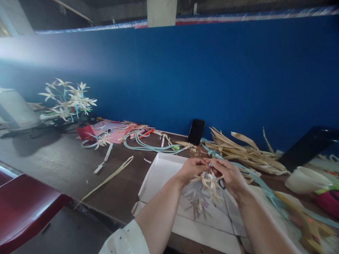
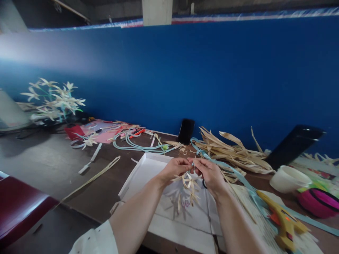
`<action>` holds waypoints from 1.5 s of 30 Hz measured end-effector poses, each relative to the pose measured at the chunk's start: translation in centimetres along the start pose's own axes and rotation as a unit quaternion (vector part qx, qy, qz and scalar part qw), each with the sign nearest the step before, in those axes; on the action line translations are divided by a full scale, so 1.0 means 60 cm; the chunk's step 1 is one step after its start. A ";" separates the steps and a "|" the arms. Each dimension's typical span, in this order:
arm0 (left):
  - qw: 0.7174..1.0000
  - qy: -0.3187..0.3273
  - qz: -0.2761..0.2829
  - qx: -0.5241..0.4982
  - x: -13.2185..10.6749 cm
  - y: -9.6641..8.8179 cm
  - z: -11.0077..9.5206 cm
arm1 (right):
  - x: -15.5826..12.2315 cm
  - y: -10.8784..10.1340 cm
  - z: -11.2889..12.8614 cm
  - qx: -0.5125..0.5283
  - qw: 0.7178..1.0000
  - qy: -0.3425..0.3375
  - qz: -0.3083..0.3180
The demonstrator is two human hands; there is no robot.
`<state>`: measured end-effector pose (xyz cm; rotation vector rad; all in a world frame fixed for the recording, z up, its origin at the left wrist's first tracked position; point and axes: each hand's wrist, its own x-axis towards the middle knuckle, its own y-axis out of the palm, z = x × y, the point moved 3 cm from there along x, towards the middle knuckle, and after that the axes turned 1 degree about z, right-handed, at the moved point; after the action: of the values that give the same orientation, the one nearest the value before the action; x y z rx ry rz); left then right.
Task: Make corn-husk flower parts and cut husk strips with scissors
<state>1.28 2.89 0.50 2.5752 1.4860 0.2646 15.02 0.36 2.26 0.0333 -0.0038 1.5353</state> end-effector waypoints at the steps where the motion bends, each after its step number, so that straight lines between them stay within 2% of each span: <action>1: 1.000 -0.004 -0.006 -0.010 0.001 -0.001 0.000 | -0.001 0.001 0.000 0.017 1.000 0.012 0.012; 7: 0.999 -0.008 -0.012 -0.039 0.003 0.000 0.000 | -0.005 0.002 0.001 0.144 0.987 0.056 0.055; 12: 0.999 -0.007 0.002 -0.046 0.001 0.002 0.002 | 0.000 0.005 -0.007 0.108 0.991 0.046 0.060; 18: 1.000 -0.015 0.001 0.008 -0.001 0.001 0.001 | 0.007 0.004 -0.007 0.028 0.999 -0.014 0.001; 23: 0.999 -0.019 -0.007 -0.050 0.005 0.001 0.007 | 0.001 0.010 -0.006 0.053 0.998 0.024 0.013; 24: 0.998 -0.026 -0.011 -0.060 0.007 0.000 0.009 | 0.000 0.010 -0.005 0.061 0.998 0.025 0.003; 26: 0.996 -0.041 -0.014 -0.083 0.009 -0.002 0.012 | -0.001 0.001 0.002 0.029 0.997 -0.024 -0.071; 28: 0.991 -0.061 -0.018 -0.114 0.010 -0.004 0.013 | -0.004 -0.011 0.015 -0.090 0.970 -0.139 -0.178; 29: 0.989 -0.073 -0.023 -0.127 0.010 -0.005 0.012 | -0.008 -0.014 0.022 -0.169 0.940 -0.206 -0.215; 31: 0.986 -0.089 -0.034 -0.139 0.009 -0.009 0.011 | -0.014 -0.013 0.033 -0.308 0.867 -0.314 -0.235; 33: 0.985 -0.094 -0.037 -0.143 0.007 -0.011 0.010 | -0.016 -0.007 0.035 -0.393 0.816 -0.368 -0.212; 37: 0.985 -0.092 -0.017 -0.145 0.006 -0.011 0.013 | -0.016 -0.001 0.033 -0.473 0.774 -0.381 -0.179; 41: 0.984 -0.087 0.011 -0.153 0.003 -0.008 0.014 | -0.018 -0.003 0.035 -0.520 0.739 -0.388 -0.180; 45: 0.987 -0.084 0.004 -0.138 -0.001 -0.010 0.006 | -0.018 -0.008 0.037 -0.528 0.723 -0.411 -0.175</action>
<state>0.82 3.11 -0.01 2.3233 1.2803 0.2293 15.47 -0.77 4.43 -0.1894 -1.5016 0.8389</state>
